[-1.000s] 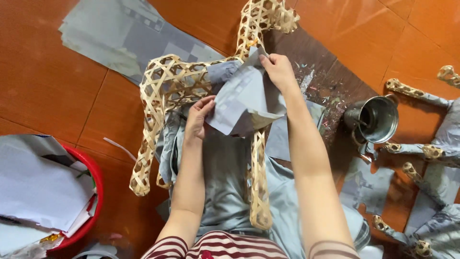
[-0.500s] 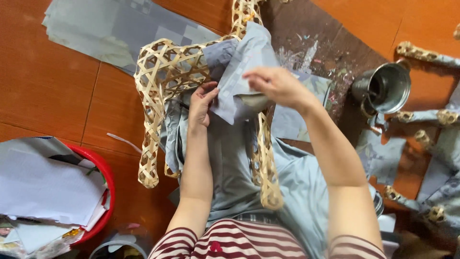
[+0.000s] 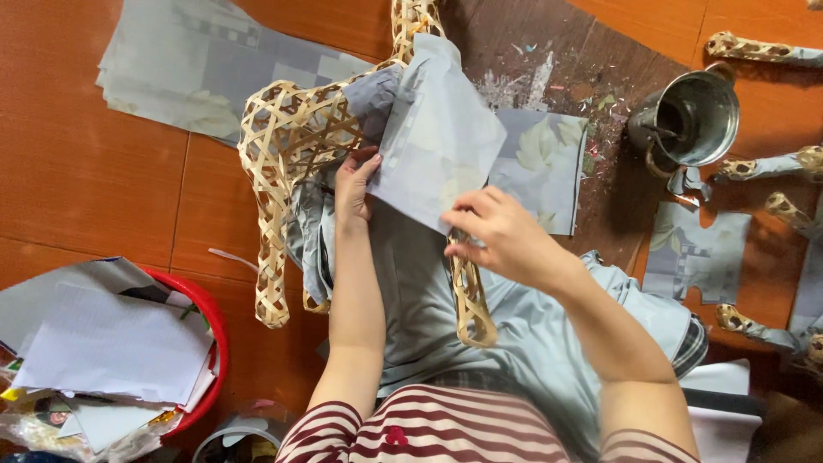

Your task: Applying paper strips and glue to a wicker frame to create a paper-mache giraffe sculpture.

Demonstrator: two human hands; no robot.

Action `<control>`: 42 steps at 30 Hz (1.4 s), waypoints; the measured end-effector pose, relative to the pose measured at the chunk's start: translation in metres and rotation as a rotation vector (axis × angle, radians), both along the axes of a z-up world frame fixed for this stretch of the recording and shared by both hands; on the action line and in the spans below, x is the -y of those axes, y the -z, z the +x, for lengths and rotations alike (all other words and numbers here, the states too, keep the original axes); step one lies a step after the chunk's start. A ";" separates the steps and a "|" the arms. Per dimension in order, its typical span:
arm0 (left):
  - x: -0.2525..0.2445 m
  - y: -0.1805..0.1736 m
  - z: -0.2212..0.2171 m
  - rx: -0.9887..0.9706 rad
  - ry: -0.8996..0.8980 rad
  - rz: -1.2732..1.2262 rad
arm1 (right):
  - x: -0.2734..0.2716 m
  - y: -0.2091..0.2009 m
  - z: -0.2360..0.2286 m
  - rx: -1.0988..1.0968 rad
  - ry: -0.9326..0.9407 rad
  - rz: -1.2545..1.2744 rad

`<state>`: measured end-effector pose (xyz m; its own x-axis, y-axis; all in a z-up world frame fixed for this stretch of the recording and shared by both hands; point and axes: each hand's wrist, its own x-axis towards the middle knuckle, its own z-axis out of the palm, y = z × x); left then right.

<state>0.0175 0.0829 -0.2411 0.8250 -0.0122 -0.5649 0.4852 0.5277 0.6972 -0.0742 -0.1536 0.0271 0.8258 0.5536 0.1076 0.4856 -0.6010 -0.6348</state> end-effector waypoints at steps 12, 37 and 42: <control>-0.001 0.018 0.002 0.001 0.057 0.110 | -0.020 0.173 0.148 0.083 0.527 -0.131; -0.023 0.004 0.011 0.027 0.212 0.337 | -0.070 0.188 0.170 -0.734 0.895 0.777; 0.010 -0.056 0.005 0.891 0.081 1.379 | -0.077 0.193 0.169 -0.672 0.913 0.756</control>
<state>0.0221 0.0730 -0.1846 0.8988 0.0105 0.4382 -0.3081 -0.6961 0.6485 0.0950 -0.0770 -0.1657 0.8759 -0.2273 -0.4256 -0.4242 0.0574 -0.9037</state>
